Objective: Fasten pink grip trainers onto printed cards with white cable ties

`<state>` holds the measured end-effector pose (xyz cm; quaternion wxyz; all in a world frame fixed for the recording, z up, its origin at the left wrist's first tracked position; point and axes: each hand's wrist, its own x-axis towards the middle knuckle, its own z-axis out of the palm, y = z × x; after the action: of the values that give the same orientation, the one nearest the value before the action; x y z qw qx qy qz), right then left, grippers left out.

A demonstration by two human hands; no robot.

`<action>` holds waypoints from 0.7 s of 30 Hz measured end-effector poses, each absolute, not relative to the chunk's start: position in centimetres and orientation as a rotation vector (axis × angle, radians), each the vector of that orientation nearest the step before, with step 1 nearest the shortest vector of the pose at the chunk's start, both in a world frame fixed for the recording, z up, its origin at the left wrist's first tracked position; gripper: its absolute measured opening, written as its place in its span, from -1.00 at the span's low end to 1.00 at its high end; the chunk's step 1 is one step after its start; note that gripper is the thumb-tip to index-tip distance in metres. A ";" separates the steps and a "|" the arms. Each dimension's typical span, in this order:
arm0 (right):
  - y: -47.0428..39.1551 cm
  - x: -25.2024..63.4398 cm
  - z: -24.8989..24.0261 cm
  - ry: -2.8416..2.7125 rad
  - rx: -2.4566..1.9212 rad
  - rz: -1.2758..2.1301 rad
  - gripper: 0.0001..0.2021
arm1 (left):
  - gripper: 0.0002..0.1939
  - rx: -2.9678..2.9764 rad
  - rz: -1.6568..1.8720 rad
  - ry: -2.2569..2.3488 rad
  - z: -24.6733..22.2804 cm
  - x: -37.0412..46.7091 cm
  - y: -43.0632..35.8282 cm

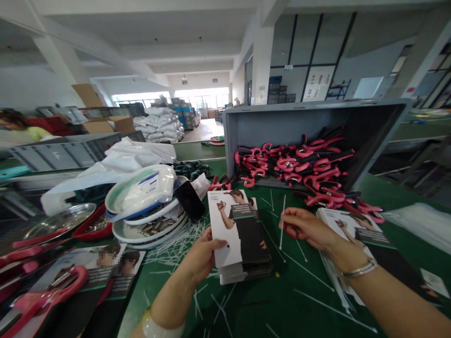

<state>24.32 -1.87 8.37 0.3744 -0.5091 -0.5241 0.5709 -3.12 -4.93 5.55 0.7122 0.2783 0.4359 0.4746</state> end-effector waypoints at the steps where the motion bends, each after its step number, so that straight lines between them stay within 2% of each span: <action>1: -2.1 23.8 8.6 -1.346 -1.284 1.484 -0.64 | -0.39 0.593 1.065 0.949 5.5 -2.8 -5.0; 7: -3.3 21.0 8.7 -1.427 -1.252 1.508 -0.66 | -0.35 0.478 1.151 0.925 5.6 -1.0 -5.6; 10: -3.8 20.2 8.7 -1.628 -1.287 1.306 -0.73 | -0.30 0.471 1.191 0.907 5.7 -0.8 -5.8; 12: -4.3 19.9 9.2 -1.853 -1.367 0.987 -0.79 | -0.28 0.474 1.210 0.874 5.7 -0.9 -5.9; 17: -5.8 18.6 11.0 -2.395 -1.547 -0.174 -0.83 | -0.23 0.499 1.277 0.854 5.4 -0.7 -6.2; 21: -6.9 16.9 11.8 -2.670 -1.522 -0.516 -0.85 | -0.30 0.552 1.350 0.865 5.6 -0.2 -6.6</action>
<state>16.85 -6.95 11.81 0.0126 -0.4883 -0.8567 -0.1657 -0.25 -6.57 5.63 0.6617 0.2441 0.3824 0.5969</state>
